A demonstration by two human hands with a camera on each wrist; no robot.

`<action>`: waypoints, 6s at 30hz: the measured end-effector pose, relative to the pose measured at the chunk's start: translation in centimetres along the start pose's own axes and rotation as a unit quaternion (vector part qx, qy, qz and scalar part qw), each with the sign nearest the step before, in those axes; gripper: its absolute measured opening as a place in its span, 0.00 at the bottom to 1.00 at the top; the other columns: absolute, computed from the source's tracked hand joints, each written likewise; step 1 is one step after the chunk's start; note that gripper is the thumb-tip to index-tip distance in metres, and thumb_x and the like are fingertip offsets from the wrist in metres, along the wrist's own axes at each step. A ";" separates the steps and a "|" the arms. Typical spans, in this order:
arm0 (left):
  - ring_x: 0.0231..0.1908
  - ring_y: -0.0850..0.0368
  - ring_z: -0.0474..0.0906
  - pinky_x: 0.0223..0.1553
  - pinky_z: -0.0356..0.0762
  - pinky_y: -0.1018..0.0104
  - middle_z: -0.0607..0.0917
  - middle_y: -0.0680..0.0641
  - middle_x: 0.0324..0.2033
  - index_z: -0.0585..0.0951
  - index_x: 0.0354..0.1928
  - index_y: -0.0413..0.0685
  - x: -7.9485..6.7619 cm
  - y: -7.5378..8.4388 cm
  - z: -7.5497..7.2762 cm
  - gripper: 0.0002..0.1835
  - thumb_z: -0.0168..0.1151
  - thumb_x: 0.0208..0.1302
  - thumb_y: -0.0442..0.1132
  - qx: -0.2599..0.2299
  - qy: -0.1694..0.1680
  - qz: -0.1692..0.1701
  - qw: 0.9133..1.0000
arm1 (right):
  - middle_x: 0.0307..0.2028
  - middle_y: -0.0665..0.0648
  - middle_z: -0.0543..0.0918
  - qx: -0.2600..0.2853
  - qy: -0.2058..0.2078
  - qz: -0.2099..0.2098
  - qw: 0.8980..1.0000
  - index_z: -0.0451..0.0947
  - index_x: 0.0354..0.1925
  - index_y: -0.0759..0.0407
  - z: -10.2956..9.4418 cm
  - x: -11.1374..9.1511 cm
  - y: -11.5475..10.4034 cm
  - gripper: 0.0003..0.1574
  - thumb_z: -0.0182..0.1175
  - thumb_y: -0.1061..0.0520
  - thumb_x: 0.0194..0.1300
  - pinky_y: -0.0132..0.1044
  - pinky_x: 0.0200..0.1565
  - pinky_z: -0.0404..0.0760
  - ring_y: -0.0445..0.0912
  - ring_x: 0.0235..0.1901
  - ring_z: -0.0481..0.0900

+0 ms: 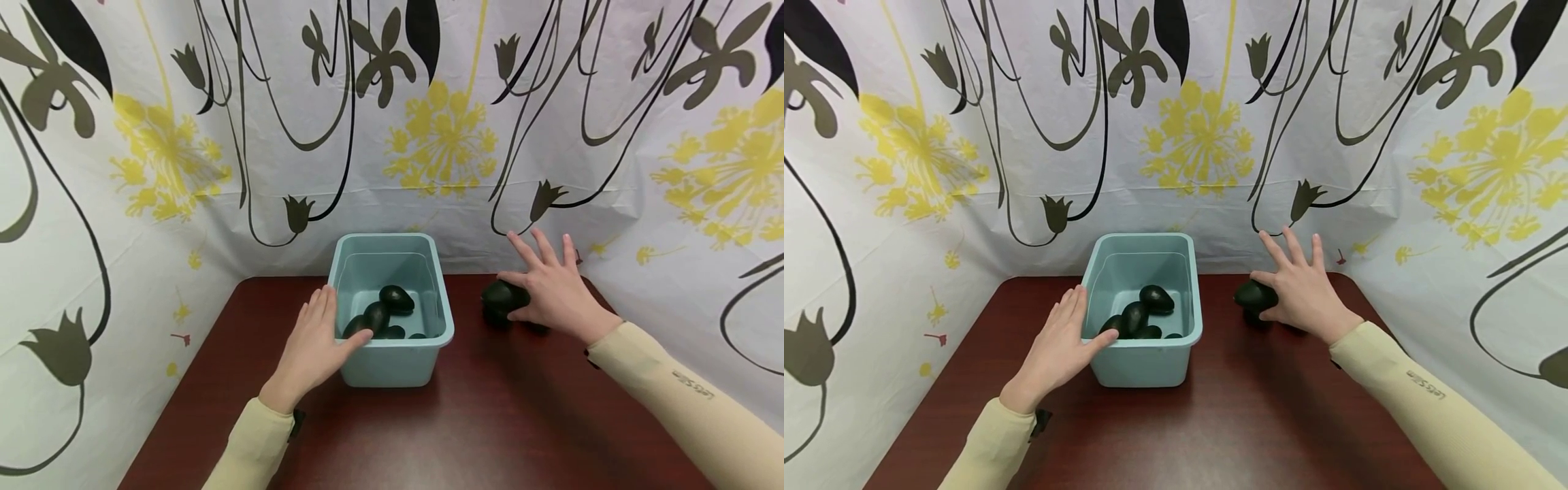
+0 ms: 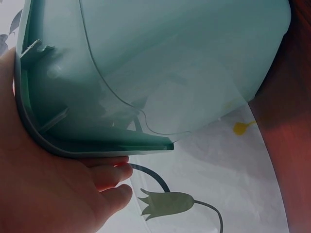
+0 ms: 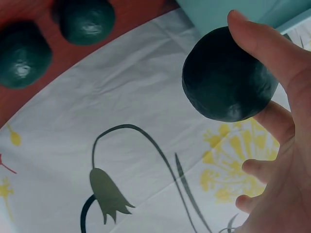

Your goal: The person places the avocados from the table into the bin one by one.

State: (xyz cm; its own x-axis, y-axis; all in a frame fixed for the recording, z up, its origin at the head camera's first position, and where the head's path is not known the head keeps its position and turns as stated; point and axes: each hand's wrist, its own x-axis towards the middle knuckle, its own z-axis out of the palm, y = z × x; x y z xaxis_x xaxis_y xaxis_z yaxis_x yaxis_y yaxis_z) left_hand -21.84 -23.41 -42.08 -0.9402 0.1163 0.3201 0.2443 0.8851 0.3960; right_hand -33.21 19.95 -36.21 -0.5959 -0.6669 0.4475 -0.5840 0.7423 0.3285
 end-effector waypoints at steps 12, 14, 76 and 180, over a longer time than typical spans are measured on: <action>0.78 0.46 0.40 0.75 0.42 0.47 0.46 0.43 0.79 0.47 0.79 0.39 0.1 0.0 0.0 0.64 0.43 0.58 0.83 -0.001 0.000 -0.002 1.000 | 0.78 0.63 0.48 -0.006 0.027 0.002 1.000 0.86 0.56 0.44 -1.4 2.1 -1.2 0.52 0.81 0.28 0.30 0.78 0.64 0.34 0.64 0.77 0.34; 0.78 0.46 0.40 0.75 0.41 0.47 0.45 0.44 0.79 0.47 0.79 0.39 0.1 0.0 0.0 0.64 0.43 0.58 0.83 -0.001 -0.001 -0.004 1.000 | 0.79 0.63 0.48 -0.008 0.030 0.001 1.000 0.85 0.56 0.44 -1.7 2.5 -1.5 0.52 0.81 0.28 0.31 0.78 0.64 0.34 0.65 0.77 0.35; 0.78 0.45 0.40 0.74 0.42 0.44 0.48 0.41 0.79 0.49 0.79 0.38 0.3 -0.1 0.3 0.62 0.43 0.60 0.82 0.008 0.003 -0.001 1.000 | 0.79 0.62 0.45 0.077 -0.009 -0.082 0.994 0.80 0.63 0.40 0.3 9.7 -10.5 0.49 0.78 0.29 0.43 0.76 0.66 0.39 0.65 0.77 0.37; 0.77 0.43 0.43 0.74 0.44 0.43 0.49 0.40 0.78 0.49 0.79 0.38 0.3 0.0 0.3 0.62 0.44 0.60 0.81 0.008 0.009 0.002 1.000 | 0.79 0.63 0.47 0.055 -0.013 -0.031 0.998 0.77 0.66 0.40 -1.0 9.2 -6.3 0.48 0.74 0.28 0.49 0.77 0.65 0.35 0.66 0.76 0.41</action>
State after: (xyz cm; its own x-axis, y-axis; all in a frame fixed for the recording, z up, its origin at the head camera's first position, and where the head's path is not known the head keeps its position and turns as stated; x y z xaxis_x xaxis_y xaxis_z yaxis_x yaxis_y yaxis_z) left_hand -22.20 -23.20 -42.24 -0.9348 0.1127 0.3368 0.2449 0.8913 0.3815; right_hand -34.47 9.17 -33.36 -0.5701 -0.7139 0.4067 -0.6760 0.6889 0.2616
